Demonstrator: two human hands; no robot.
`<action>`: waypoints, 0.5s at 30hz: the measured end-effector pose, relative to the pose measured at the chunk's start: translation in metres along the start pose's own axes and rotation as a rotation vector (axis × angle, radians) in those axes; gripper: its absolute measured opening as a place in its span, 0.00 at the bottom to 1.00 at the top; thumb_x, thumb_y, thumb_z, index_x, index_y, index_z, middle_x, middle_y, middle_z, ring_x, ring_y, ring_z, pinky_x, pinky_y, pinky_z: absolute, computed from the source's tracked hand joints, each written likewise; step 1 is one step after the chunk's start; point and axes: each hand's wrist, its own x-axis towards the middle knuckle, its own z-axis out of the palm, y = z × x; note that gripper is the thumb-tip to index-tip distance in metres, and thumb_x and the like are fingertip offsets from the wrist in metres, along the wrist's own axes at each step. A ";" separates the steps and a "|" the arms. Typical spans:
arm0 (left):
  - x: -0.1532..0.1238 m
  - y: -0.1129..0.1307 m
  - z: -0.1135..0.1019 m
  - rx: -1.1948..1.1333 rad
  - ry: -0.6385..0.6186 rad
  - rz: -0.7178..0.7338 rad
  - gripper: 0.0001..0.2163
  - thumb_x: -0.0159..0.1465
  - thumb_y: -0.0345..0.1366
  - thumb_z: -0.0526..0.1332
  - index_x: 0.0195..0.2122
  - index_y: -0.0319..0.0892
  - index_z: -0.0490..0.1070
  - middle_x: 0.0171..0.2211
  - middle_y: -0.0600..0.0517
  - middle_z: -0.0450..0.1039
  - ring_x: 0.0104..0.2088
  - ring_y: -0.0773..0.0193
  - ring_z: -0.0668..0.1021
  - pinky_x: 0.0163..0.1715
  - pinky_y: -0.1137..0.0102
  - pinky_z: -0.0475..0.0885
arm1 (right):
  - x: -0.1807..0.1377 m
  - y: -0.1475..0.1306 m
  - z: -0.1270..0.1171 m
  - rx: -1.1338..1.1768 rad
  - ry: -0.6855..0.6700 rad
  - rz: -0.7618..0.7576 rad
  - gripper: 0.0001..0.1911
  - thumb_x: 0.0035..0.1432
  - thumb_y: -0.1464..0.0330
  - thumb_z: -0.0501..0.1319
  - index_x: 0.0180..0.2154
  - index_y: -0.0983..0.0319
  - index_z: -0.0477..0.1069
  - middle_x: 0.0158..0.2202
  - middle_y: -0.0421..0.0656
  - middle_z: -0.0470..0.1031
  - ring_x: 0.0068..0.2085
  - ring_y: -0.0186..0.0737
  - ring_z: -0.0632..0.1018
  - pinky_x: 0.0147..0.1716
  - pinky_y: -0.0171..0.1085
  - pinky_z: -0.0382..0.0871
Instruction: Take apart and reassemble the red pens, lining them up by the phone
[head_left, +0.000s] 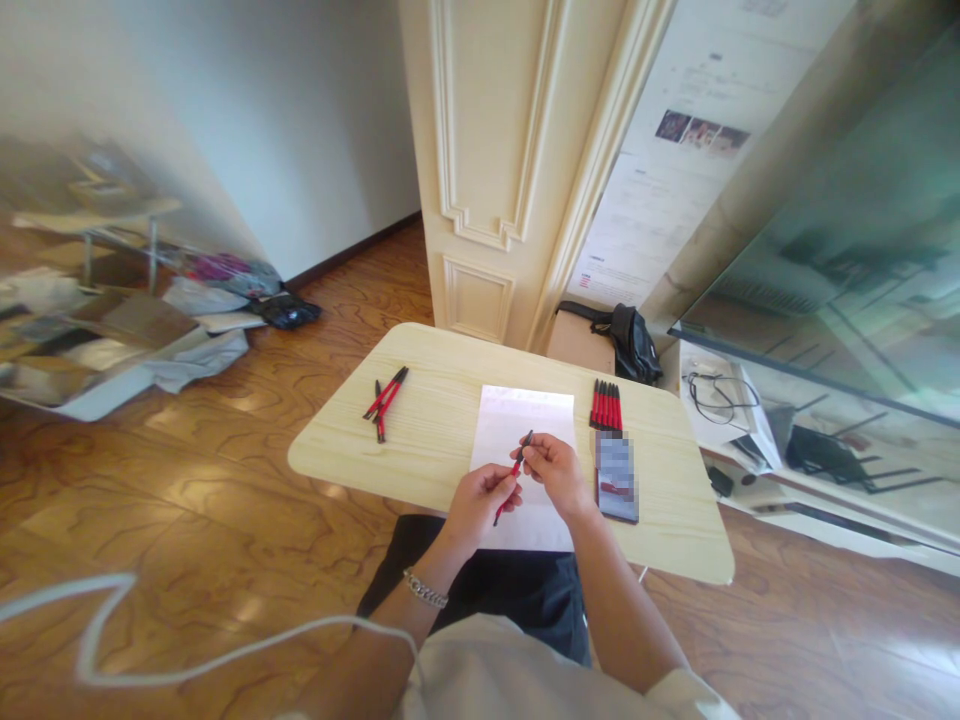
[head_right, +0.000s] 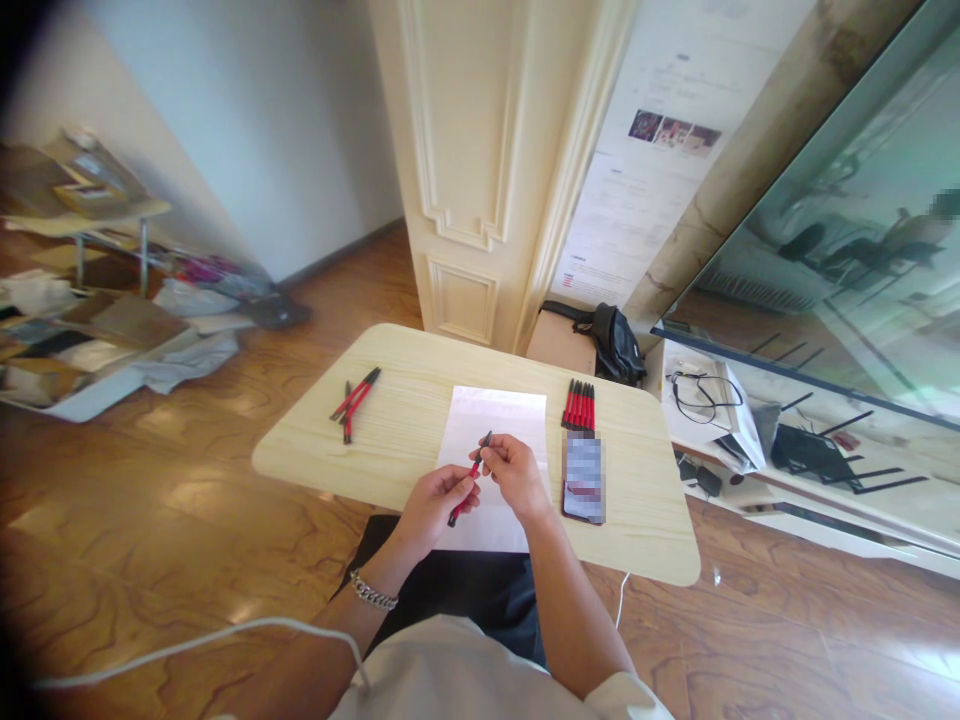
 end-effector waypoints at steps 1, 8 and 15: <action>0.001 0.001 0.001 0.022 0.039 0.009 0.14 0.56 0.44 0.66 0.35 0.37 0.73 0.26 0.49 0.76 0.25 0.64 0.76 0.25 0.71 0.69 | 0.000 0.001 0.002 -0.006 0.030 -0.002 0.13 0.51 0.61 0.63 0.37 0.62 0.69 0.32 0.45 0.77 0.22 0.30 0.67 0.19 0.32 0.53; 0.005 -0.004 0.006 0.091 0.228 0.101 0.13 0.51 0.42 0.69 0.30 0.39 0.70 0.24 0.51 0.76 0.26 0.62 0.78 0.27 0.70 0.71 | -0.001 0.015 0.020 -0.097 0.258 -0.067 0.15 0.51 0.58 0.63 0.38 0.61 0.71 0.22 0.36 0.67 0.22 0.33 0.65 0.21 0.33 0.56; 0.005 -0.005 0.004 0.076 0.182 0.092 0.13 0.52 0.41 0.69 0.30 0.39 0.69 0.24 0.52 0.76 0.26 0.63 0.78 0.27 0.70 0.72 | -0.003 0.018 0.019 -0.184 0.257 -0.066 0.16 0.51 0.55 0.64 0.25 0.61 0.67 0.19 0.35 0.65 0.22 0.32 0.64 0.22 0.33 0.56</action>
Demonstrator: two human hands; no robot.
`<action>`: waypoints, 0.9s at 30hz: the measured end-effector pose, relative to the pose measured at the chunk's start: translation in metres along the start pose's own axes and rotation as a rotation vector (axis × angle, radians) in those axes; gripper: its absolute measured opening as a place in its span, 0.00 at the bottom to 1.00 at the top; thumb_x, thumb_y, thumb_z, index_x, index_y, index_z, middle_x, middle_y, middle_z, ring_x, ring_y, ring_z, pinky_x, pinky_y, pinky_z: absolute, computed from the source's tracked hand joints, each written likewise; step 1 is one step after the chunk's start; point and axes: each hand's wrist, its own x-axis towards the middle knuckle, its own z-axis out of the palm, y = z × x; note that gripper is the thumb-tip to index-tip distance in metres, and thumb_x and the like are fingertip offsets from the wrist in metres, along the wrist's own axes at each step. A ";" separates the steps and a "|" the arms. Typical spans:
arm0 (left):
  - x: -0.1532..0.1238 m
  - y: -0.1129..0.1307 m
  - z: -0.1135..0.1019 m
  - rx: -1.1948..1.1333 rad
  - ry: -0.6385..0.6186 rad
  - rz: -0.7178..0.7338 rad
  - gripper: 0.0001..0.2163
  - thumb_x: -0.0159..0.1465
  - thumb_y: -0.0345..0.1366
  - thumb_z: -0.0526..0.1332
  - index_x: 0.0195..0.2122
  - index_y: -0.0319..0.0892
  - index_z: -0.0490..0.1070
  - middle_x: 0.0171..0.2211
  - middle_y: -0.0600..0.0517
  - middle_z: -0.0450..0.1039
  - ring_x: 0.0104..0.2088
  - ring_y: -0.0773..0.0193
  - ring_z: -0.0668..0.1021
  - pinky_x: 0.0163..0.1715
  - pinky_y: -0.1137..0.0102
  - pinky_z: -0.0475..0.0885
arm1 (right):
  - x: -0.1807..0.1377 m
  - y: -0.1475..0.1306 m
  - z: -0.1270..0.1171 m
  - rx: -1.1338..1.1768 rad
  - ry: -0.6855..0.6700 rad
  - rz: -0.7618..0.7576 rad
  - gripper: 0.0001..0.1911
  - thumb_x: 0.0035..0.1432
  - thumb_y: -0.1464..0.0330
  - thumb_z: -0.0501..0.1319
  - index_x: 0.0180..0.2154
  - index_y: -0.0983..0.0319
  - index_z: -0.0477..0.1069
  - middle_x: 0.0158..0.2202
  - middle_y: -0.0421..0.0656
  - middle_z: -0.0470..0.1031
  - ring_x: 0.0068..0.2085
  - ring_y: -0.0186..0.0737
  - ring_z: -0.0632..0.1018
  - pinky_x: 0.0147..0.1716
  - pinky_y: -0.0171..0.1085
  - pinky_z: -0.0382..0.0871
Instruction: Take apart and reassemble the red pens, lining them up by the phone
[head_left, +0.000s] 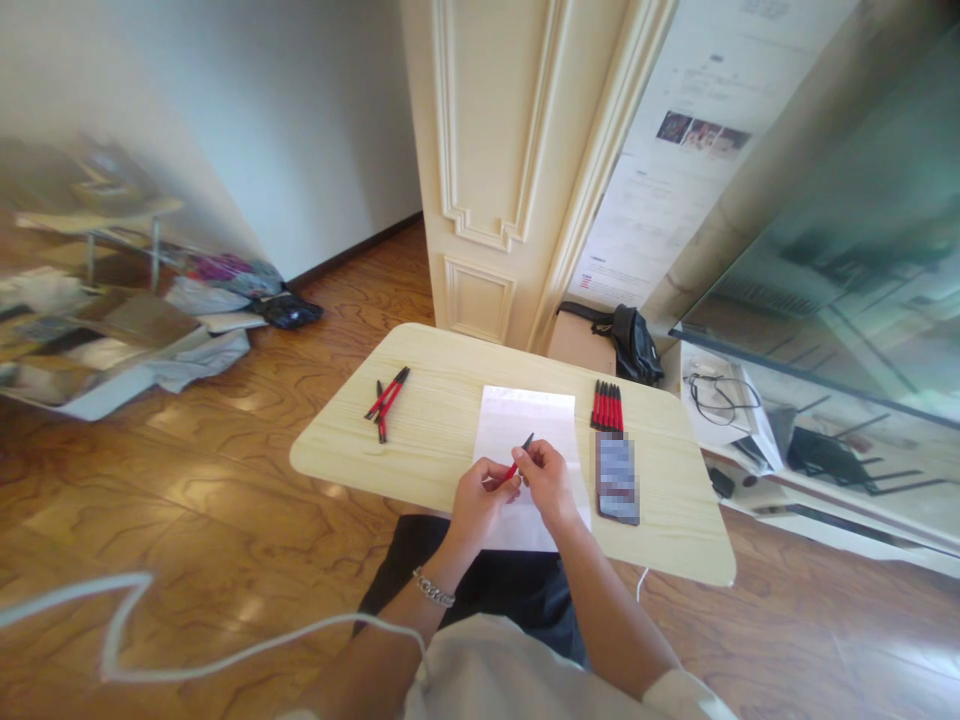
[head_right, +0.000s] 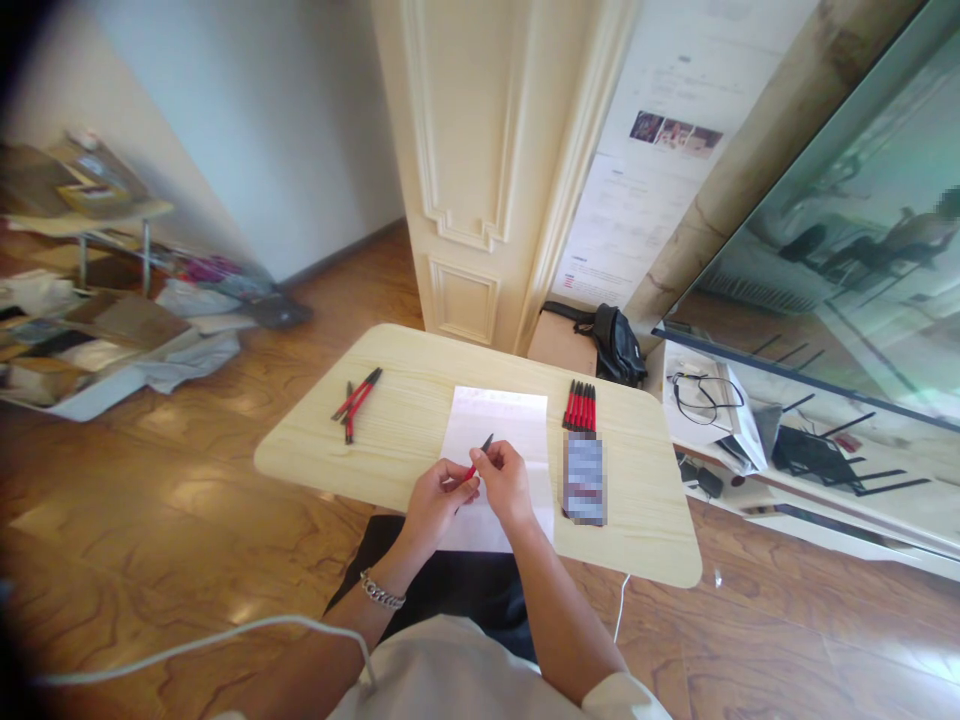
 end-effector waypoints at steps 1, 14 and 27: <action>0.000 0.001 0.000 -0.010 -0.018 -0.015 0.13 0.52 0.42 0.69 0.30 0.39 0.70 0.25 0.52 0.76 0.26 0.63 0.78 0.27 0.70 0.72 | 0.000 -0.003 -0.003 0.016 -0.033 0.004 0.16 0.51 0.55 0.64 0.27 0.61 0.68 0.20 0.36 0.66 0.22 0.32 0.65 0.22 0.33 0.57; -0.002 0.005 0.003 -0.008 -0.017 -0.020 0.13 0.51 0.43 0.69 0.29 0.39 0.70 0.20 0.53 0.74 0.21 0.65 0.76 0.24 0.71 0.70 | 0.001 -0.004 -0.005 0.094 -0.005 -0.013 0.14 0.50 0.59 0.66 0.35 0.60 0.71 0.28 0.41 0.73 0.29 0.36 0.71 0.30 0.36 0.64; -0.002 0.001 0.005 -0.069 -0.058 -0.069 0.13 0.52 0.42 0.69 0.31 0.39 0.70 0.22 0.53 0.74 0.24 0.64 0.77 0.27 0.68 0.74 | 0.001 -0.008 -0.005 0.029 0.013 -0.006 0.14 0.47 0.58 0.67 0.29 0.61 0.70 0.24 0.37 0.69 0.26 0.33 0.68 0.27 0.34 0.62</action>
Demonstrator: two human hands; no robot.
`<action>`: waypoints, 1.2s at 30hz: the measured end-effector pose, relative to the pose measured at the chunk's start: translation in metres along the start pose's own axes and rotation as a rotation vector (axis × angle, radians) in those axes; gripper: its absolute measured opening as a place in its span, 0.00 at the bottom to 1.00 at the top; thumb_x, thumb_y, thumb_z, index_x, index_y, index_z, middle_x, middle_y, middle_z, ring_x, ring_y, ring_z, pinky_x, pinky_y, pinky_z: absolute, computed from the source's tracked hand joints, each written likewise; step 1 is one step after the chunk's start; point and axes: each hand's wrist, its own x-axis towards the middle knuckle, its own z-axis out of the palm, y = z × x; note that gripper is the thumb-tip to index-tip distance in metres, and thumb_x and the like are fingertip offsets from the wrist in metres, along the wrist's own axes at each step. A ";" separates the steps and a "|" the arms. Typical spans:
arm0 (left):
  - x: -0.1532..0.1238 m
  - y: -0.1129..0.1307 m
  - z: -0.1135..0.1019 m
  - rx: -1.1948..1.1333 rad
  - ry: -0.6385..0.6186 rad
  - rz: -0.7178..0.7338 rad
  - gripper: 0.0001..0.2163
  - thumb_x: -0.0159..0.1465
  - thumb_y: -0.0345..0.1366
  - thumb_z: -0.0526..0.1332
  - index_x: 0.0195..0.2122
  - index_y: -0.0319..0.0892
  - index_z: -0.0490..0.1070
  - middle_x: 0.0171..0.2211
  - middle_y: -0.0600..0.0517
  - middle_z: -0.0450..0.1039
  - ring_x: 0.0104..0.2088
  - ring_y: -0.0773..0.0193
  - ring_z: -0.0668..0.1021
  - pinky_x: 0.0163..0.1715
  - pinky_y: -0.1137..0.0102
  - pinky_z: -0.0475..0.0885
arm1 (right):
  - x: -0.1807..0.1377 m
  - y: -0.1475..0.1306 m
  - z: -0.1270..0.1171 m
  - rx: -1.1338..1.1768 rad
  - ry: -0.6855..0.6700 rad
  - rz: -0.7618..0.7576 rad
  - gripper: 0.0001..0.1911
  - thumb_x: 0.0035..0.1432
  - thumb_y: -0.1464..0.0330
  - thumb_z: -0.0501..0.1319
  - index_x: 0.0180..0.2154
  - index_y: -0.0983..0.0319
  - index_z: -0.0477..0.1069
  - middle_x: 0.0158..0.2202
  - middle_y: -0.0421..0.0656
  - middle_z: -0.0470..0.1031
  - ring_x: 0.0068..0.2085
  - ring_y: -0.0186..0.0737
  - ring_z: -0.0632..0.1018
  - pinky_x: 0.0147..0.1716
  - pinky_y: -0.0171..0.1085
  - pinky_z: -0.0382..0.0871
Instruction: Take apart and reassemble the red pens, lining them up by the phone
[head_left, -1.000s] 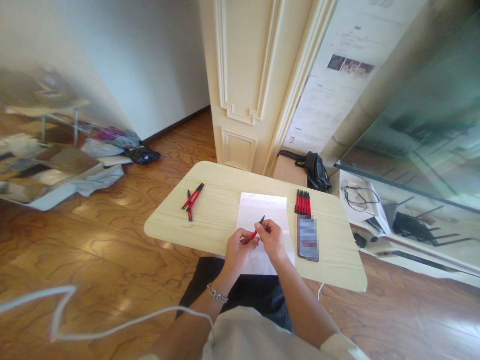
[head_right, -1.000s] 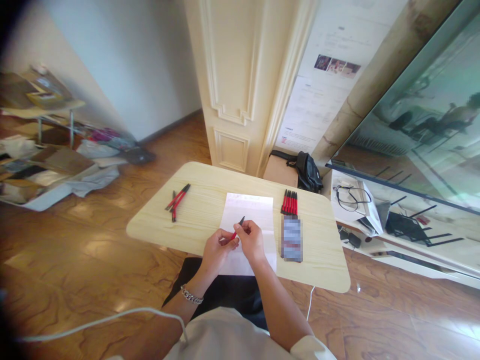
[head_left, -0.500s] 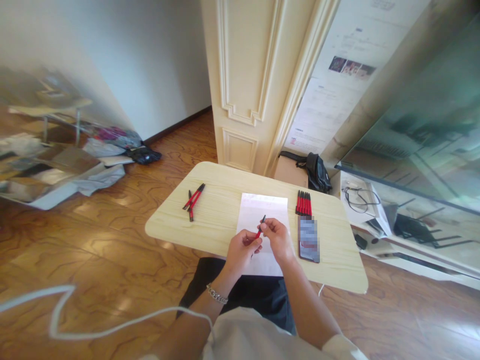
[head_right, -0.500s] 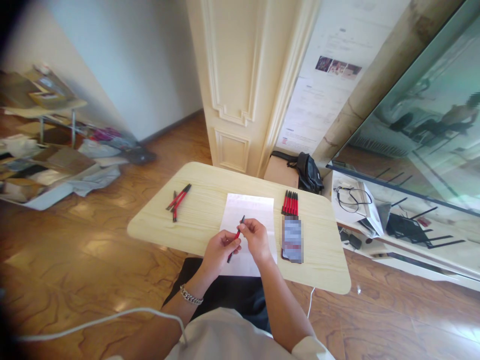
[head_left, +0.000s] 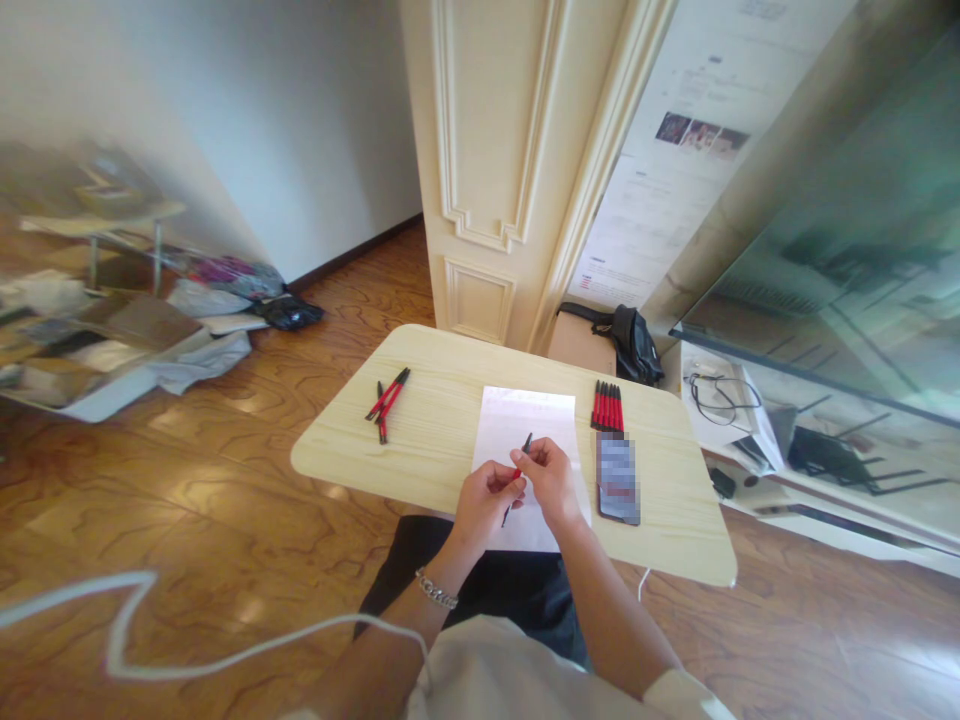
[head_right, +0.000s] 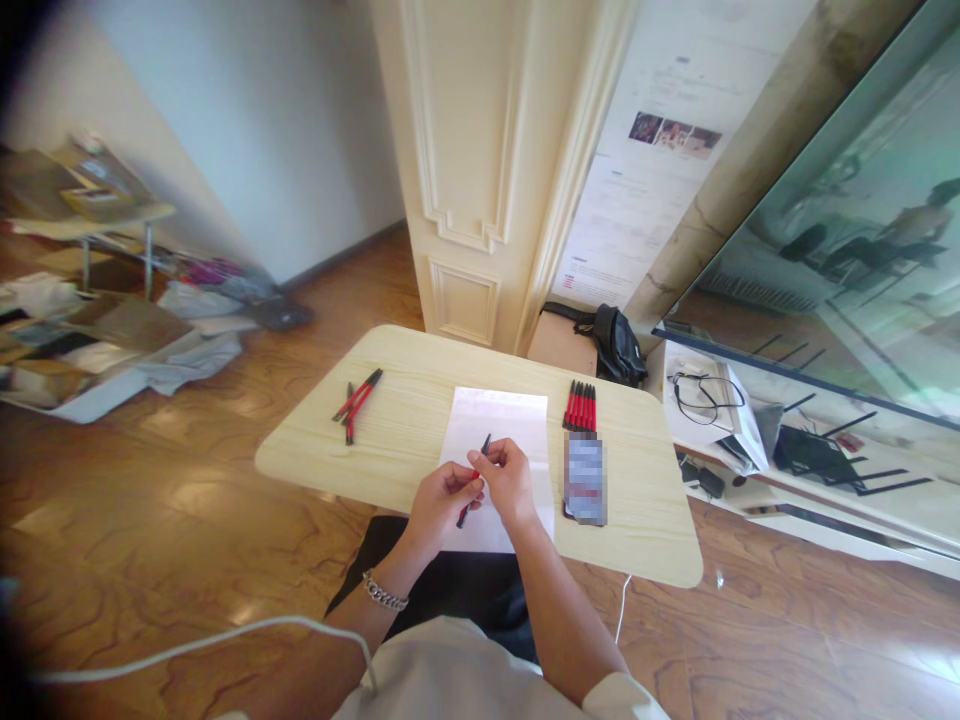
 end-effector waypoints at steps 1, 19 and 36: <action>0.000 0.000 0.000 -0.014 -0.005 -0.018 0.13 0.52 0.43 0.69 0.31 0.39 0.70 0.22 0.53 0.74 0.24 0.64 0.77 0.27 0.68 0.74 | -0.001 0.000 0.001 -0.005 0.002 0.007 0.14 0.47 0.58 0.67 0.29 0.61 0.69 0.23 0.37 0.68 0.26 0.34 0.67 0.26 0.34 0.62; -0.001 0.000 -0.002 -0.050 -0.048 -0.050 0.14 0.54 0.44 0.67 0.34 0.38 0.71 0.25 0.51 0.75 0.26 0.64 0.78 0.28 0.68 0.75 | -0.001 -0.001 -0.001 0.202 -0.144 0.071 0.17 0.56 0.57 0.60 0.44 0.61 0.72 0.37 0.46 0.76 0.35 0.39 0.74 0.32 0.37 0.66; 0.002 -0.009 -0.004 0.021 -0.016 -0.008 0.13 0.52 0.42 0.68 0.32 0.38 0.73 0.22 0.52 0.75 0.23 0.64 0.77 0.27 0.68 0.74 | -0.001 0.002 -0.001 0.116 -0.048 0.007 0.11 0.54 0.61 0.62 0.35 0.62 0.73 0.29 0.43 0.77 0.32 0.38 0.74 0.33 0.37 0.65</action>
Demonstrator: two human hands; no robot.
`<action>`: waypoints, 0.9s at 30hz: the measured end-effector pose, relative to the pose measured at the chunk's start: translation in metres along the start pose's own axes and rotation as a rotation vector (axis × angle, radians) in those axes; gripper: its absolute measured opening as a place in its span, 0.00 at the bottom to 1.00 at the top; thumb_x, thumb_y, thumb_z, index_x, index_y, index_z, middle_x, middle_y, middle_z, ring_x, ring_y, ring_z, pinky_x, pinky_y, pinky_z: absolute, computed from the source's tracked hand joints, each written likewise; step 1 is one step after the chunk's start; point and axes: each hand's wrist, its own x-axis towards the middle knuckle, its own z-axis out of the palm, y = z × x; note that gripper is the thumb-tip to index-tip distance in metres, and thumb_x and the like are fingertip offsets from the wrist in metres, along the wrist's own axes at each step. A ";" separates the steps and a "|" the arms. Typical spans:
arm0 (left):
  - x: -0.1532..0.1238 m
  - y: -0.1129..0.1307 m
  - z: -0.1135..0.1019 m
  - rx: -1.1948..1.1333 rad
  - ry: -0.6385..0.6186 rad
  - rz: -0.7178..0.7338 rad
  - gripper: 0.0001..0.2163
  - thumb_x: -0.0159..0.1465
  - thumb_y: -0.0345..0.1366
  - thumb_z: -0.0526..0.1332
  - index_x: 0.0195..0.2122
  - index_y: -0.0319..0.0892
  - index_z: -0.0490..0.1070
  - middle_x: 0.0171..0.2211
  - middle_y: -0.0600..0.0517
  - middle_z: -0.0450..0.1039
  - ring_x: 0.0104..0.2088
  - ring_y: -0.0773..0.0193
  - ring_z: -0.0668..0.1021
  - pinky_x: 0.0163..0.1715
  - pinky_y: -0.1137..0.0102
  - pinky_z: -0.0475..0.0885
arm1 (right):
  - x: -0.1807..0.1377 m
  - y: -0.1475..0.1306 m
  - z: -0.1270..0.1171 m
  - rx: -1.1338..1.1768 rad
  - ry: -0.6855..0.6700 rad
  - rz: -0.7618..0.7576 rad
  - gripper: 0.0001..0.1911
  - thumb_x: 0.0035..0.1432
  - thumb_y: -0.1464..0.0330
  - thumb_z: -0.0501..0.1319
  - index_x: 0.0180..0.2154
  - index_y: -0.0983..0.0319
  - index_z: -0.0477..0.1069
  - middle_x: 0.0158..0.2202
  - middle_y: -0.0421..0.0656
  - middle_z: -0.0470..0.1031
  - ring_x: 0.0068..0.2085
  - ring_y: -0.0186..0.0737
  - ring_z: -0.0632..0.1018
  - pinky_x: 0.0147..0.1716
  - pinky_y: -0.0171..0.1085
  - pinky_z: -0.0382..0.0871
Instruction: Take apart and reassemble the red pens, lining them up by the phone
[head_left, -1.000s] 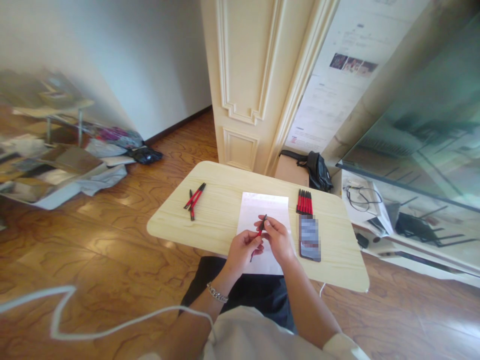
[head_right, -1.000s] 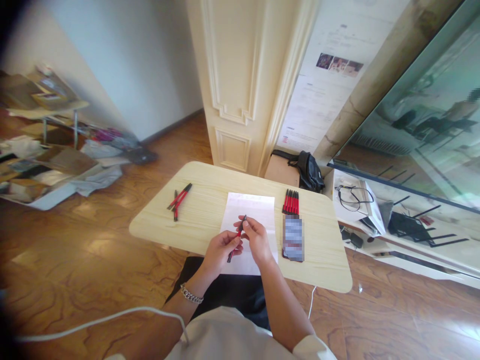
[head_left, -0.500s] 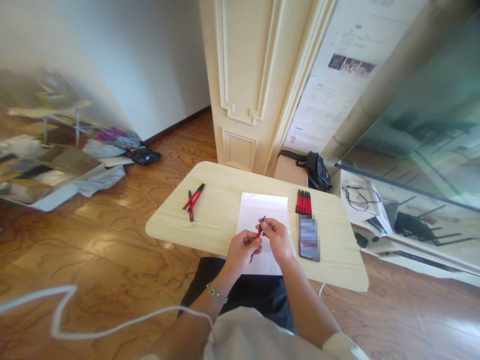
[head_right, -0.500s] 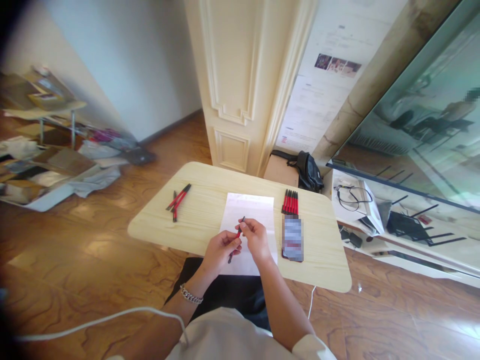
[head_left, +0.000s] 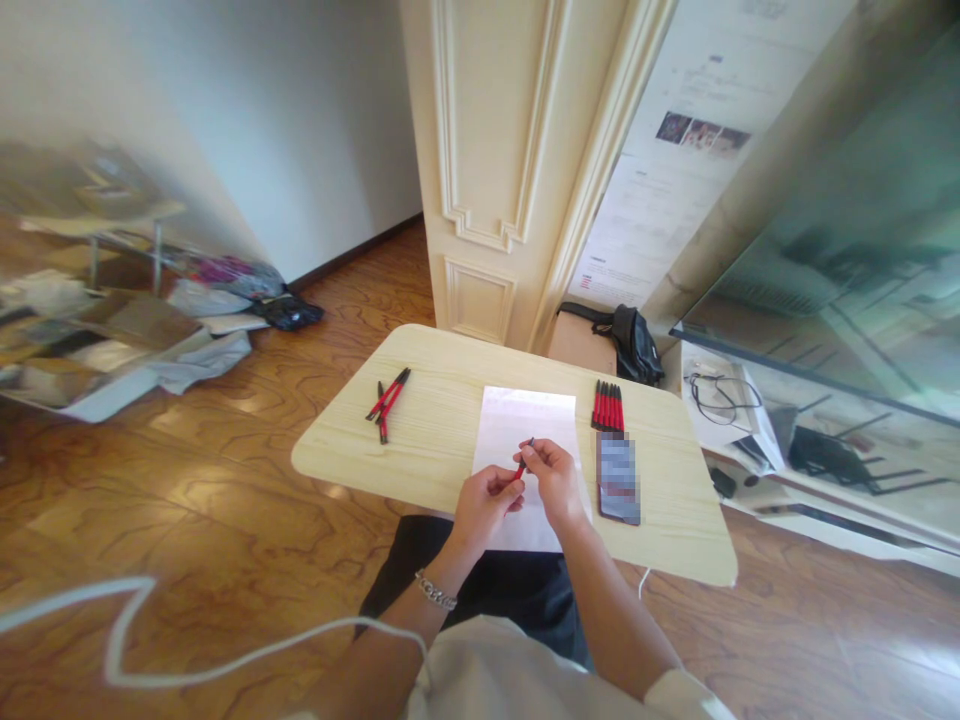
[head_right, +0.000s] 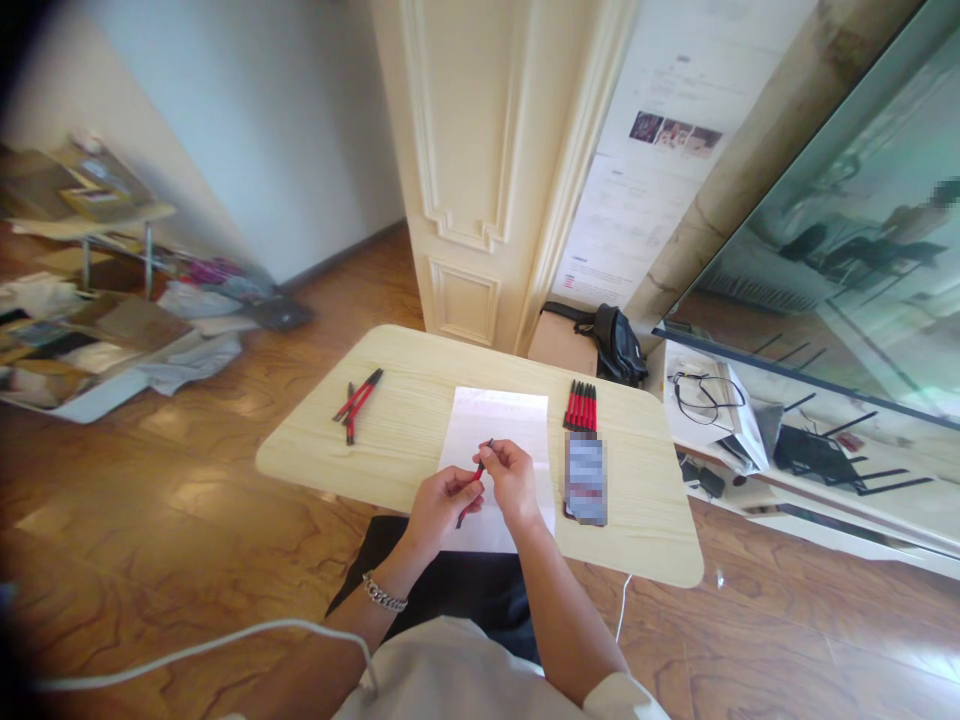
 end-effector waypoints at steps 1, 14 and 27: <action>0.000 -0.001 0.000 0.013 0.006 0.010 0.12 0.52 0.42 0.68 0.31 0.39 0.73 0.22 0.52 0.75 0.23 0.64 0.76 0.27 0.69 0.74 | 0.000 0.002 0.001 -0.002 0.019 -0.009 0.11 0.54 0.61 0.63 0.34 0.62 0.73 0.29 0.42 0.77 0.31 0.38 0.74 0.33 0.37 0.65; -0.009 0.008 0.001 0.446 0.156 0.240 0.09 0.58 0.42 0.63 0.32 0.42 0.76 0.31 0.50 0.79 0.31 0.60 0.78 0.34 0.68 0.71 | 0.000 0.018 0.007 -0.128 0.196 -0.044 0.16 0.52 0.56 0.63 0.23 0.60 0.65 0.23 0.38 0.71 0.27 0.36 0.70 0.28 0.35 0.61; -0.004 0.002 -0.003 0.362 0.055 0.197 0.10 0.57 0.43 0.65 0.32 0.41 0.74 0.27 0.51 0.77 0.28 0.63 0.76 0.28 0.71 0.69 | -0.003 -0.008 -0.001 -0.136 0.082 0.027 0.16 0.56 0.56 0.60 0.32 0.62 0.76 0.28 0.44 0.76 0.31 0.38 0.73 0.30 0.36 0.65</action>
